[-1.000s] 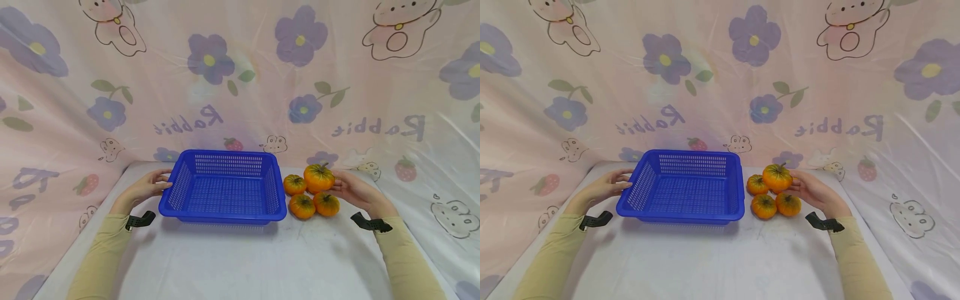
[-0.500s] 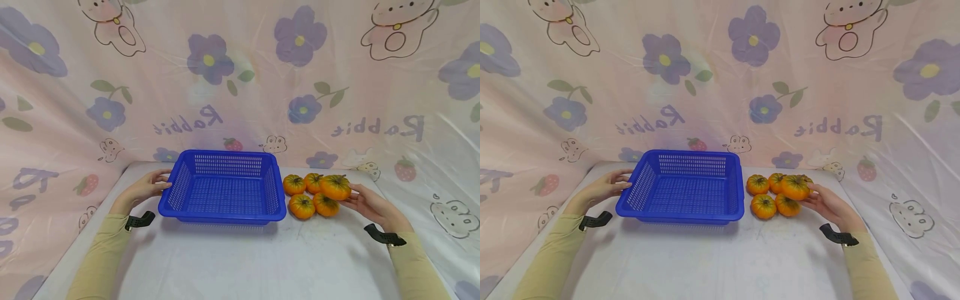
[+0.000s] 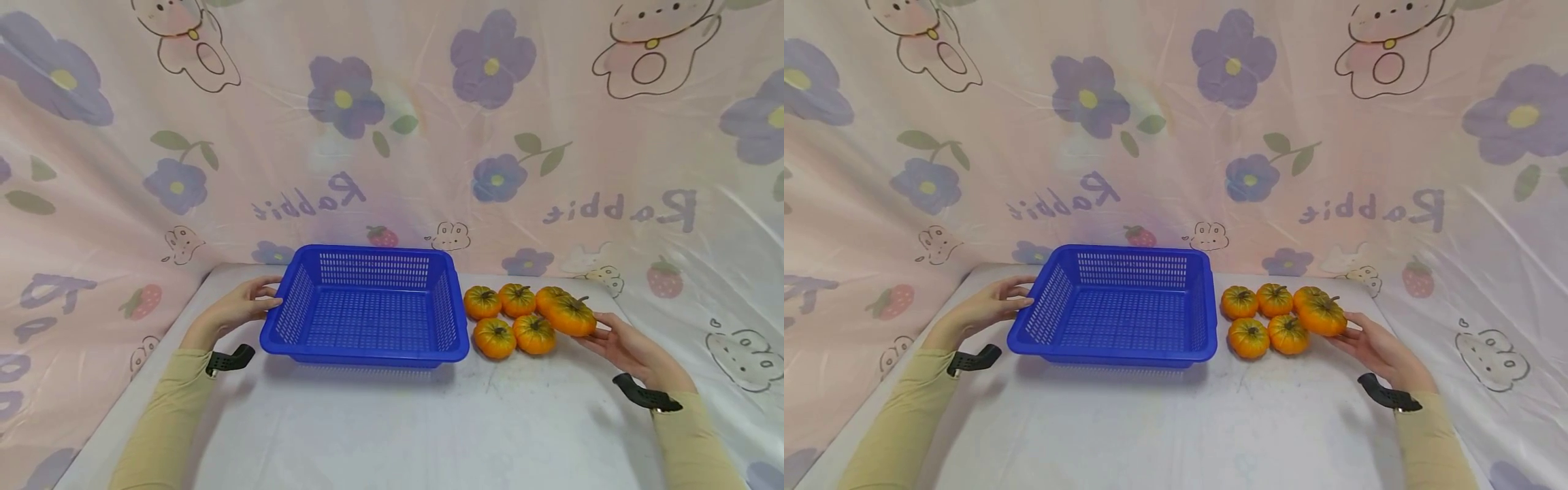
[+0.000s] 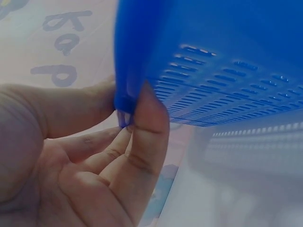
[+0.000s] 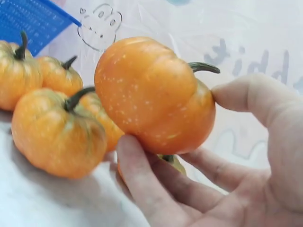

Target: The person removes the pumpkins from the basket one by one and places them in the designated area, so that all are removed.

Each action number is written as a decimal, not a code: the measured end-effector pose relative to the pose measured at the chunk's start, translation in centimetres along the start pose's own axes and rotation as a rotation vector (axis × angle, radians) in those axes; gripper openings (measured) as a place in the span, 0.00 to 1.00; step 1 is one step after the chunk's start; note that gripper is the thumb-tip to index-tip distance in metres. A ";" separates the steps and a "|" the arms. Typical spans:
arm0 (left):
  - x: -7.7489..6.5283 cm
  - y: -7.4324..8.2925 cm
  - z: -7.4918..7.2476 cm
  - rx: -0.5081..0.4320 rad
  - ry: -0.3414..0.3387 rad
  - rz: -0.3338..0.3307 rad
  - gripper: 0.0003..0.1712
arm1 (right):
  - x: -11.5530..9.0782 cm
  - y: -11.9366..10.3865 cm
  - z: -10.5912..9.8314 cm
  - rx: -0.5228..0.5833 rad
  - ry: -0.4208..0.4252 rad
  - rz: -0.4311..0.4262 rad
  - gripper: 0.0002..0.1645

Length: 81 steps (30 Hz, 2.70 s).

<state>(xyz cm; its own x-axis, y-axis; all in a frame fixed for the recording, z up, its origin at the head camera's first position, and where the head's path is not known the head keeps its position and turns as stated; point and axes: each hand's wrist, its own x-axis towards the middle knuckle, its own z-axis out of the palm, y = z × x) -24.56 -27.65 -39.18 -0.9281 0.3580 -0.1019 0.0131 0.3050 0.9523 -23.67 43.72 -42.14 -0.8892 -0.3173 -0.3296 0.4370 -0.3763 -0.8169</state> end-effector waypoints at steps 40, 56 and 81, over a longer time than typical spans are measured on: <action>-0.1 0.1 0.1 0.009 0.007 -0.006 0.37 | 0.4 0.9 -4.3 -0.464 0.091 0.023 0.41; -0.2 0.1 0.2 0.018 0.017 -0.011 0.37 | 0.3 0.5 -4.9 -0.492 0.052 -0.052 0.17; -0.5 -0.6 -0.2 -0.045 0.060 -0.003 0.33 | -0.3 -1.9 -4.7 -0.580 -0.029 -0.122 0.16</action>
<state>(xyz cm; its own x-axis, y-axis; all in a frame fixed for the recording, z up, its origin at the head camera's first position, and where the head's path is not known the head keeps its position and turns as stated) -24.14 -28.16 -39.68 -0.9486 0.3036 -0.0887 -0.0053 0.2653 0.9642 -24.88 48.60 -42.77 -0.9207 -0.3283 -0.2109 0.1795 0.1235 -0.9760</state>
